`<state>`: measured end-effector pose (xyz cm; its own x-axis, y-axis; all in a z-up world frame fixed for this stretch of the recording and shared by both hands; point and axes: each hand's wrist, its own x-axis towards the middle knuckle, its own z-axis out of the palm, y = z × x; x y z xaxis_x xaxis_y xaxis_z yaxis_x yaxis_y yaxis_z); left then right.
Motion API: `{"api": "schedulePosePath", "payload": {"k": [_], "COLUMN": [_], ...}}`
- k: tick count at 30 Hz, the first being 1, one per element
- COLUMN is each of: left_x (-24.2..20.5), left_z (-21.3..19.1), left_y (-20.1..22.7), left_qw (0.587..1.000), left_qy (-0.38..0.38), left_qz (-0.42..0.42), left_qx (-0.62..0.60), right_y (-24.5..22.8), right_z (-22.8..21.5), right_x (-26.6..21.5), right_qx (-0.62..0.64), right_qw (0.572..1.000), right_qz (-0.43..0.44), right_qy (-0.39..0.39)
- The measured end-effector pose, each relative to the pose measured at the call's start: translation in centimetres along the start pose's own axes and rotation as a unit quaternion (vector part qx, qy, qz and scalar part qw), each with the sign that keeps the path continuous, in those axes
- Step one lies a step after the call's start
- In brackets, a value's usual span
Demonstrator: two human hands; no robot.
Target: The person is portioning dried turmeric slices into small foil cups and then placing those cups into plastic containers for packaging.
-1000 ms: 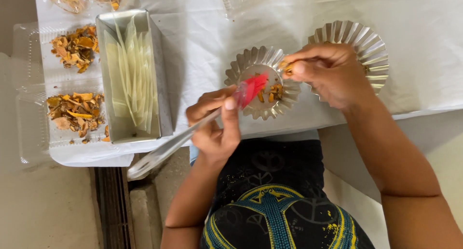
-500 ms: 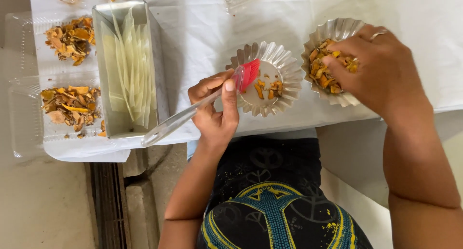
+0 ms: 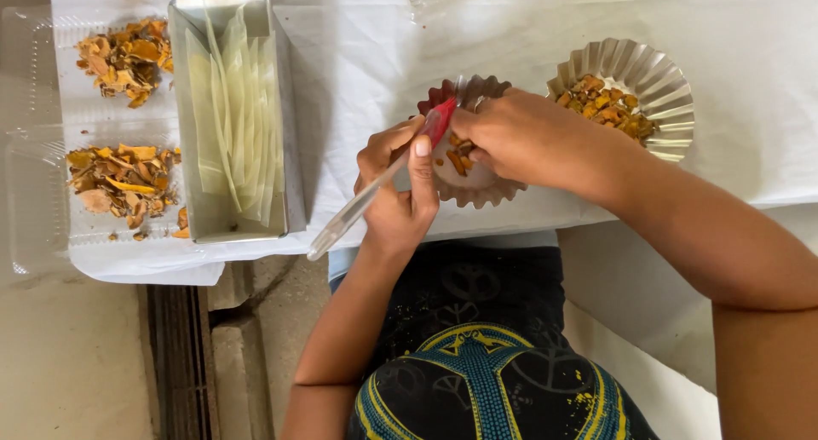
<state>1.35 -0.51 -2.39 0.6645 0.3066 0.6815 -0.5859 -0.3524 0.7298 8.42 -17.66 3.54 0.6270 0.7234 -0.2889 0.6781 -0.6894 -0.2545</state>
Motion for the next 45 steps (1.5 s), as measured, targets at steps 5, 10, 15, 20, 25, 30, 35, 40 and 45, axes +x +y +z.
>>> {"api": "schedulePosePath", "payload": {"k": [5,10,15,20,25,30,35,40,45], "left_x": [-0.5,-0.6,-0.5,-0.3,-0.3,0.8,-0.5,0.0,0.8], "left_z": [0.1,0.1,0.2,-0.4,-0.5,-2.0,-0.4,-0.5,-0.2], "left_y": [-0.9,-1.0,-0.8,-0.3,-0.4,2.5,3.6,4.4,4.8], "left_qw": [0.997,0.992,0.993,0.993,0.992,0.983,0.981,0.984,0.988], "left_qy": [0.037,0.065,0.06,0.054,0.057,0.099,0.079,0.079,0.023], "left_qz": [0.019,0.056,0.047,0.057,0.052,0.067,0.04,0.056,0.044], "left_qx": [-0.071,-0.09,-0.09,-0.086,-0.097,-0.141,-0.175,-0.152,-0.148], "right_y": [-1.2,-1.2,0.2,1.6,1.4,-0.6,1.2,1.2,1.5], "right_z": [-1.3,1.7,4.9,7.1,5.4,0.0,5.2,6.0,6.6], "right_x": [-1.9,-0.7,-0.3,0.2,-0.2,-3.9,-3.4,-3.5,-3.5], "right_qx": [0.019,-0.008,-0.048,-0.005,-0.037,0.527,0.716,0.754,0.771], "right_qw": [0.997,0.997,0.978,0.973,0.96,0.806,0.621,0.57,0.549], "right_qz": [0.005,0.027,-0.077,-0.104,-0.1,0.001,0.023,0.036,0.017], "right_qy": [0.073,0.065,0.188,0.208,0.258,0.268,0.319,0.326,0.323]}}
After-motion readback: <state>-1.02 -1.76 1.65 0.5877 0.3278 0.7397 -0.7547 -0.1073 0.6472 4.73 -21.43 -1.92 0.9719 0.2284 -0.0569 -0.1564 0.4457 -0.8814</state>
